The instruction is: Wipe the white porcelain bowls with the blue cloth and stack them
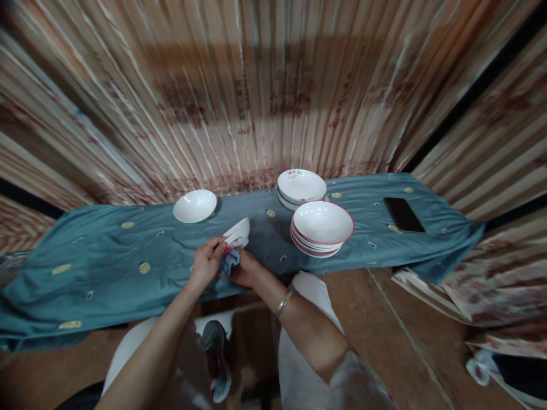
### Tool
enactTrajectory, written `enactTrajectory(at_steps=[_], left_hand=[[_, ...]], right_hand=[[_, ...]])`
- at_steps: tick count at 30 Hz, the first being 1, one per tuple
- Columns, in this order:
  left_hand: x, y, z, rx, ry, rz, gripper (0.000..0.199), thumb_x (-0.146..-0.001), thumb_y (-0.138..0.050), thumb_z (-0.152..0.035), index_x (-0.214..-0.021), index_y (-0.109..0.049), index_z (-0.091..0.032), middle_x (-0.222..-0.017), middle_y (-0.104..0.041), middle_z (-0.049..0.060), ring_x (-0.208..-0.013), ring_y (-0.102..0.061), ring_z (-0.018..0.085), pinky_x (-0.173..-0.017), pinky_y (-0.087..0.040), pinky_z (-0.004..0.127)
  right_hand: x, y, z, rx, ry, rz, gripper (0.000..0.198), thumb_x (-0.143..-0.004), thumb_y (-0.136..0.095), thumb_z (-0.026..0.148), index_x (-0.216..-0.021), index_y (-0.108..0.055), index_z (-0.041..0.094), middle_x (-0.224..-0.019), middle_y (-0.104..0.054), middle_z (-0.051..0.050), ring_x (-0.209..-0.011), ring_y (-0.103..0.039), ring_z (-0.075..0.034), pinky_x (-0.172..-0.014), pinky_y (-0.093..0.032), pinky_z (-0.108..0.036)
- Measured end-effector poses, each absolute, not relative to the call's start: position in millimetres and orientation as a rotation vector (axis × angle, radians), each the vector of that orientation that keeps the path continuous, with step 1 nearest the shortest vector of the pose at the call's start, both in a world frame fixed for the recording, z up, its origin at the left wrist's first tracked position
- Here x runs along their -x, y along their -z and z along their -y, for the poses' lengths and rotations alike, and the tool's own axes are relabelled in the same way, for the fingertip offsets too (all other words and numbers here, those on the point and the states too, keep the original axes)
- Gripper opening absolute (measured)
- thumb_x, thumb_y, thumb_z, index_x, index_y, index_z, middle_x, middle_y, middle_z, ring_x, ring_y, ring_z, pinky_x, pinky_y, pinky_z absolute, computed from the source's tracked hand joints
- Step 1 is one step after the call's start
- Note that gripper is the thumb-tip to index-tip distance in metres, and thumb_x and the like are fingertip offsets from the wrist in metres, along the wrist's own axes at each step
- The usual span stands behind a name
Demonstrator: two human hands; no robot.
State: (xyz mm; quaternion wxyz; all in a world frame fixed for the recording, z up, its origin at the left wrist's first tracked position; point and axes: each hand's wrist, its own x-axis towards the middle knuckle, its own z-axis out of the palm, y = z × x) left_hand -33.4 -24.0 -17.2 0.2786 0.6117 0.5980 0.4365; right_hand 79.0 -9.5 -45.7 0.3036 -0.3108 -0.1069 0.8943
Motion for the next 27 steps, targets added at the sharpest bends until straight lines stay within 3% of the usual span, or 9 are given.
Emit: enactTrajectory(at_steps=[8, 13, 18, 22, 27], left_hand=[[25.8, 22.3, 27.2, -1.668, -1.255, -1.518, 0.014, -0.077, -0.057, -0.025, -0.077, -0.071, -0.026, -0.086, -0.075, 0.004, -0.089, -0.065, 0.026, -0.114, -0.021, 0.049], [21.1, 29.4, 29.8, -1.846, -1.111, -1.514, 0.017, -0.081, -0.054, -0.022, -0.080, -0.070, -0.026, -0.091, -0.075, 0.005, -0.089, -0.067, 0.026, -0.117, -0.011, 0.054], [12.5, 35.1, 35.0, -2.081, -0.967, -1.469, 0.021, -0.084, -0.050, -0.019, -0.088, -0.070, -0.025, -0.093, -0.074, 0.006, -0.091, -0.068, 0.025, -0.117, -0.008, 0.056], [8.4, 38.5, 37.9, -2.161, -0.853, -1.453, 0.025, -0.085, -0.048, -0.018, -0.093, -0.071, -0.024, -0.095, -0.074, 0.007, -0.094, -0.068, 0.026, -0.116, -0.004, 0.060], [7.7, 43.3, 39.9, -2.186, -0.800, -1.423, 0.026, -0.084, -0.050, -0.018, -0.096, -0.071, -0.026, -0.098, -0.075, 0.006, -0.096, -0.068, 0.025, -0.116, 0.001, 0.059]], right_hand=[[-113.0, 42.4, 7.7, 1.164, -2.024, 0.773, 0.030, -0.091, -0.045, 0.033, -0.066, -0.057, 0.020, -0.047, -0.051, 0.005, -0.044, -0.048, -0.011, -0.053, -0.049, -0.023], [-140.3, 41.2, 2.9, 1.509, -1.354, 1.334, 0.046, -0.088, -0.046, 0.046, -0.050, -0.049, 0.021, -0.047, -0.049, 0.002, -0.053, -0.049, -0.013, -0.054, -0.038, -0.024], [-156.3, 36.1, 5.8, 1.583, -0.956, 1.665, 0.051, -0.090, -0.042, 0.058, -0.055, -0.051, 0.022, -0.057, -0.055, -0.001, -0.064, -0.058, -0.017, -0.063, -0.036, -0.027], [-158.4, 39.4, 4.7, 1.619, -0.862, 1.735, 0.046, -0.084, -0.053, 0.058, -0.056, -0.052, 0.023, -0.056, -0.055, -0.002, -0.066, -0.060, -0.019, -0.063, -0.035, -0.027], [-162.6, 43.8, -1.9, 1.687, -0.965, 1.740, 0.045, -0.080, -0.058, 0.054, -0.050, -0.052, 0.021, -0.050, -0.052, 0.000, -0.059, -0.056, -0.017, -0.057, -0.032, -0.025]])
